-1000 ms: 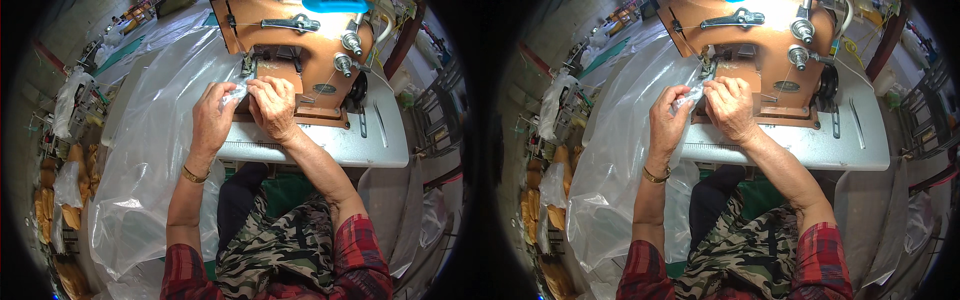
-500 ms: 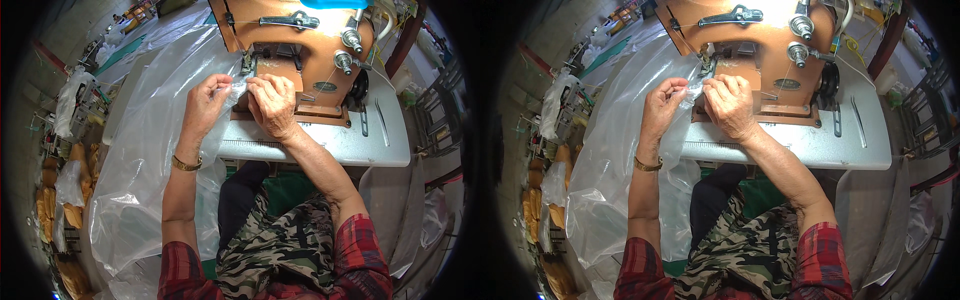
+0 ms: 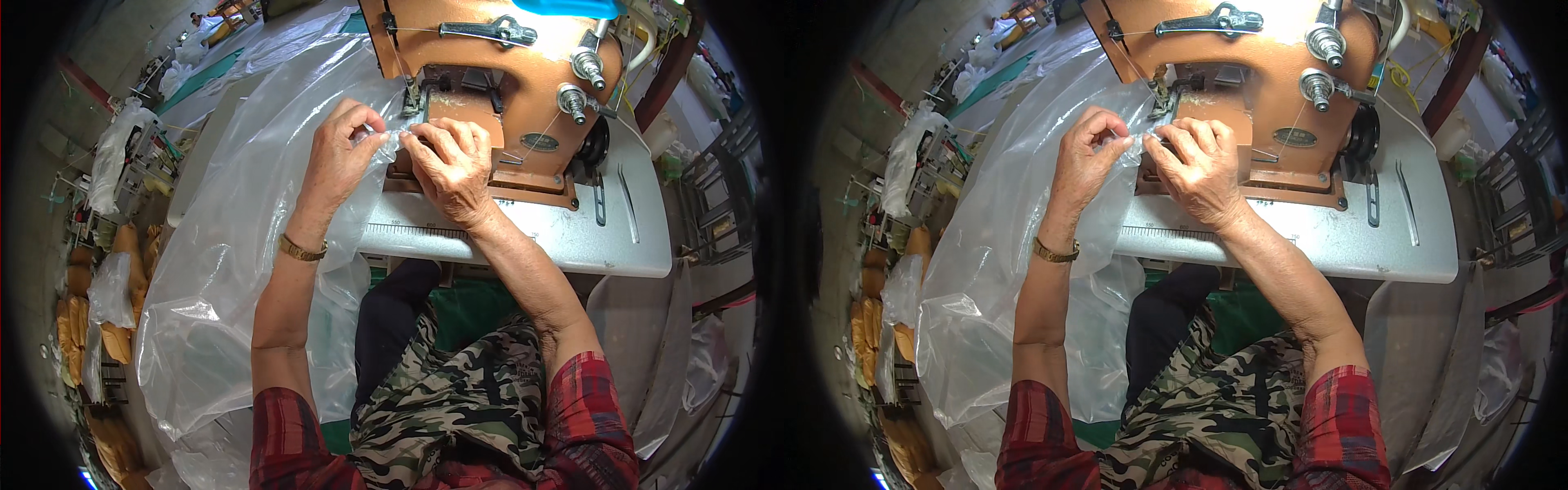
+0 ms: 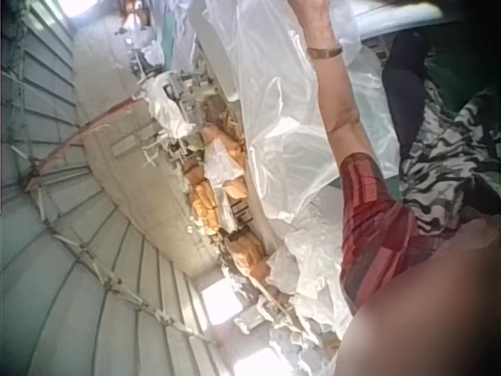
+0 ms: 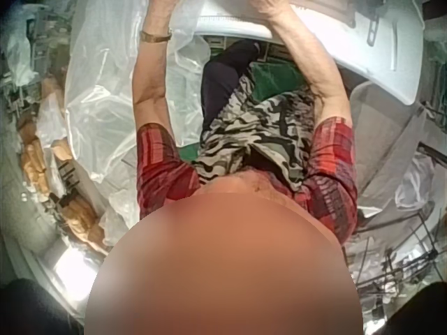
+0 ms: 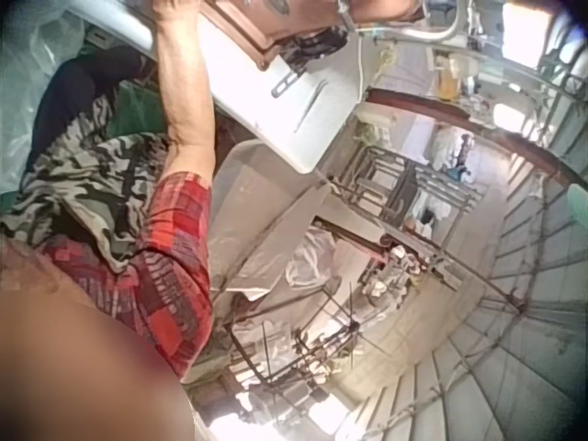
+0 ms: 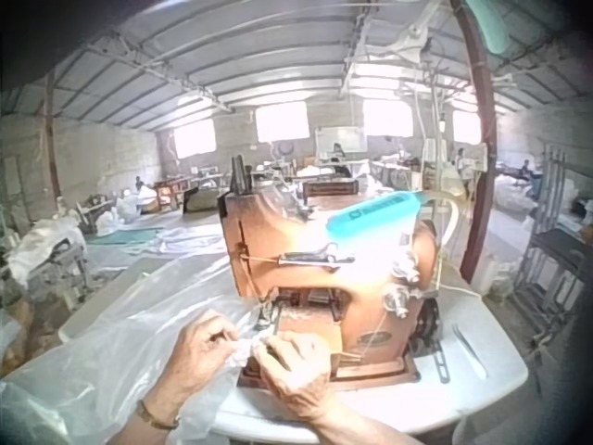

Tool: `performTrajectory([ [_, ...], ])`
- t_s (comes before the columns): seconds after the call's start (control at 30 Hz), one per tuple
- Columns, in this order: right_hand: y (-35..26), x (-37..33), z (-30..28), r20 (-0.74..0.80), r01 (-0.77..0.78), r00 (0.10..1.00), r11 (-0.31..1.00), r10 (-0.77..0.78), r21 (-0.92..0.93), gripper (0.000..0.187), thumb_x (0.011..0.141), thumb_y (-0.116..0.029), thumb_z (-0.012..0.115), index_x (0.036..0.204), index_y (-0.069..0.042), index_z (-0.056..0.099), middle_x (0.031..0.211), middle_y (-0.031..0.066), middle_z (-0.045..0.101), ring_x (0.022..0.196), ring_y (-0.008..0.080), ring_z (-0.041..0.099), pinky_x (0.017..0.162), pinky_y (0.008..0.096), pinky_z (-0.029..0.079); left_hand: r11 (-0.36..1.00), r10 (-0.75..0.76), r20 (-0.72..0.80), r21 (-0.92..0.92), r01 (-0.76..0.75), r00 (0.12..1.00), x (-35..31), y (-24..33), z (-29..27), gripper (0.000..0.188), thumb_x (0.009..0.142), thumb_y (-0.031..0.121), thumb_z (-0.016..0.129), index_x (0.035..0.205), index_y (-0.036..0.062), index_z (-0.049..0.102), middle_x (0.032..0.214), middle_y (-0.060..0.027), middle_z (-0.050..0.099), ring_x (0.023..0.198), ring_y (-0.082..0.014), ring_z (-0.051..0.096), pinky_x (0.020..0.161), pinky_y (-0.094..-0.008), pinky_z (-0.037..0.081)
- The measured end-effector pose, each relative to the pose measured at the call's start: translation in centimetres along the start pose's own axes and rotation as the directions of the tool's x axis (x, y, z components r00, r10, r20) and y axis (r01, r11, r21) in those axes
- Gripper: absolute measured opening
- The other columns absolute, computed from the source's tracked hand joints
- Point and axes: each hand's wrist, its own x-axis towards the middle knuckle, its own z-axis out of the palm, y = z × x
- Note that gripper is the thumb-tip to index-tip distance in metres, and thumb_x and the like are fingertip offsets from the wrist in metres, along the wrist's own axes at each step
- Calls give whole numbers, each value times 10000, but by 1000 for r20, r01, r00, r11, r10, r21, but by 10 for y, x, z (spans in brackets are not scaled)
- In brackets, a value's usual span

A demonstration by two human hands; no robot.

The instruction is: The person sews the edges of large transparent plastic bags using an industrial sewing machine.

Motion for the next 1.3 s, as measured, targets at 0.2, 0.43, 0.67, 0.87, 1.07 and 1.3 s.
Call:
performTrajectory([
  [0.2,-1,1,0,-4,15,1000,1000,-15,3,330,716,-99,710,1043,-119,670,1030,27,655,954,239,603,831,408,410,992,120,43,44,-122,992,-2,1,0,105,791,28,688,874,0,630,872,-83,582,756,-231,582,681,-333,472],
  [0.43,-1,0,3,-3,-18,1000,999,18,-26,263,712,-104,715,971,-110,672,1006,14,661,960,225,605,834,400,406,852,360,108,366,-374,927,-12,2,0,134,803,74,703,907,9,648,931,-95,606,882,-242,612,763,-327,463],
  [0.67,0,0,6,-5,-38,999,998,38,-39,231,715,-179,685,939,-125,658,1010,-8,640,978,196,582,864,385,382,618,453,160,653,-438,877,-30,12,5,391,720,116,744,1092,42,650,1064,-66,611,1028,-253,578,898,-403,408],
  [0.87,-1,1,6,-13,-37,999,998,36,-42,210,714,-144,696,919,-123,654,998,-6,642,977,202,582,868,383,376,612,498,40,692,-384,866,-40,-2,21,406,712,100,743,1107,40,670,1102,-75,614,1013,-241,597,874,-382,451],
  [1.07,-5,3,2,14,-77,997,997,77,10,215,737,-103,714,947,-107,671,997,11,658,978,231,600,872,394,377,644,556,-40,652,-400,830,-39,-15,25,350,724,56,719,1073,46,691,1043,-72,634,926,-241,627,816,-369,495],
  [1.3,-3,1,3,11,-79,997,997,79,2,207,748,-116,712,950,-121,667,993,3,655,961,214,599,870,389,369,676,551,31,570,-467,834,-23,-5,6,278,715,-5,680,989,46,683,984,-78,634,864,-255,624,742,-355,510],
])
